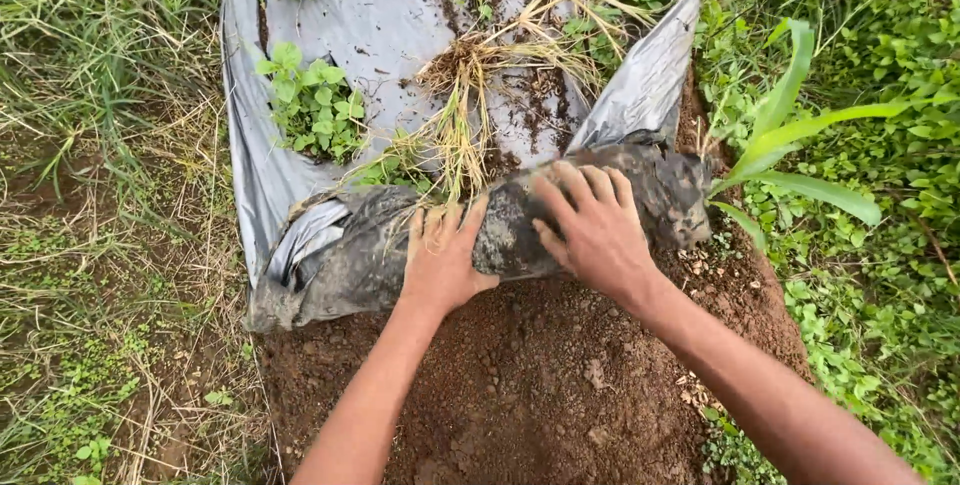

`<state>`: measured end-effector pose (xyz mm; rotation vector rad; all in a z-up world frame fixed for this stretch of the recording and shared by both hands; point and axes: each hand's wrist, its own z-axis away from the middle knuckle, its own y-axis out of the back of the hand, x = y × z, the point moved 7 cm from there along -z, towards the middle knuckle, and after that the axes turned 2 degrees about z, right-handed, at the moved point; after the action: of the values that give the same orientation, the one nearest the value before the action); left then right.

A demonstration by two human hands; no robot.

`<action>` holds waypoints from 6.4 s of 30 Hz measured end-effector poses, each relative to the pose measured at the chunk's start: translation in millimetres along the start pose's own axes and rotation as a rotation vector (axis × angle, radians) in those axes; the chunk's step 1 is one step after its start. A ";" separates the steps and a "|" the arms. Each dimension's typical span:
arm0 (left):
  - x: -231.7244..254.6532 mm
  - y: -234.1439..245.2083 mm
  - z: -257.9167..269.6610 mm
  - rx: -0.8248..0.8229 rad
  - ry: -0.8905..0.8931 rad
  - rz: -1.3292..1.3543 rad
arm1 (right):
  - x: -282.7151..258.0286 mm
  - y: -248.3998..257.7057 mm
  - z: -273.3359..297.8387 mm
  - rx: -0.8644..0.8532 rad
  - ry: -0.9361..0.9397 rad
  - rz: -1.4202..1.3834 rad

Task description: The person rolls up a black plastic sheet covering a garden bed by hand. They gather the edges of the sheet, which has small green plants growing through it, and fold it into a tight bundle, occasionally pulling away weeds or debris caught in the plastic.

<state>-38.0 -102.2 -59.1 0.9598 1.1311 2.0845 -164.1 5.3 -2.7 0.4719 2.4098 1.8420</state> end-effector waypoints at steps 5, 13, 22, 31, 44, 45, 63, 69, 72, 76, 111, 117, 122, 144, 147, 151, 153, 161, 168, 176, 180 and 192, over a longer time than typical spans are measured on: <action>-29.0 -5.1 -52.4 -0.068 0.003 0.098 | -35.4 0.4 8.4 -0.470 0.082 -0.013; -24.0 15.1 -26.0 -0.048 0.066 0.291 | -33.9 -4.9 -20.6 -0.687 0.048 0.189; -42.3 0.8 86.2 -0.029 0.005 0.225 | -17.4 -35.1 -18.3 -0.721 0.003 0.227; -210.1 21.2 130.6 0.639 0.672 0.877 | 9.8 -62.5 -64.6 -0.953 0.017 -0.076; -239.6 13.9 125.8 0.791 1.283 1.960 | 34.5 -86.6 -100.3 -0.822 0.098 -0.299; -232.3 23.1 117.5 0.834 1.284 2.058 | 33.9 -85.6 -98.4 -0.811 0.108 -0.292; -276.4 75.7 -16.5 0.665 0.800 1.446 | 38.7 -108.6 -92.3 -0.761 0.141 -0.356; -211.3 174.2 -78.3 0.627 0.566 1.188 | 72.4 -129.2 -70.2 -0.543 -0.032 -0.452; -144.8 222.2 -130.3 0.462 0.454 1.029 | 89.2 -144.1 -58.0 -0.555 -0.156 -0.495; -87.1 235.7 -174.7 0.216 0.449 0.547 | 88.1 -127.4 -67.9 -0.534 -0.215 -0.545; -21.9 122.9 -208.4 0.230 0.120 0.035 | 160.1 -102.8 -235.8 -0.137 -0.316 -0.630; -35.7 141.9 -244.1 0.054 0.205 0.150 | 339.2 -186.0 -168.6 -0.055 -0.970 -0.271; -38.4 147.5 -255.9 -0.021 0.249 0.189 | 371.7 -288.4 -124.1 -0.328 -1.241 -0.692; -72.5 109.4 -280.7 0.099 0.136 0.126 | 382.1 -96.1 -311.2 0.218 -0.921 -1.039; -73.1 106.9 -280.3 0.050 0.174 0.099 | 277.9 -78.8 -356.2 -0.196 -0.735 -0.820; -59.8 126.2 -275.5 0.086 0.154 0.099 | 168.7 -163.5 -345.4 -0.618 -0.584 -0.622; -47.0 142.8 -264.2 -0.066 0.302 0.241 | 119.2 -233.2 -320.4 -0.756 -0.235 -0.214; -45.6 150.8 -263.2 -0.115 0.338 0.296 | 152.6 -78.5 -283.0 -0.405 -0.273 -0.333; -57.8 147.6 -279.4 -0.177 0.381 0.358 | 245.3 -72.4 -168.8 -0.066 -1.006 -0.873; -58.6 162.1 -295.5 -0.261 0.415 0.449 | 133.6 -93.4 -220.5 -0.357 -0.131 -0.521; -81.9 141.3 -320.0 -0.311 0.490 0.481 | 111.2 -105.1 -240.7 -0.436 0.088 -0.171; -38.4 218.6 -280.7 0.654 0.029 0.172 | 167.4 -176.5 -351.9 -0.952 0.111 -0.453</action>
<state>-273.2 -362.7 10.8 1.3602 1.8601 1.8785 -442.9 -315.5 -51.4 -0.2394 1.2370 2.4580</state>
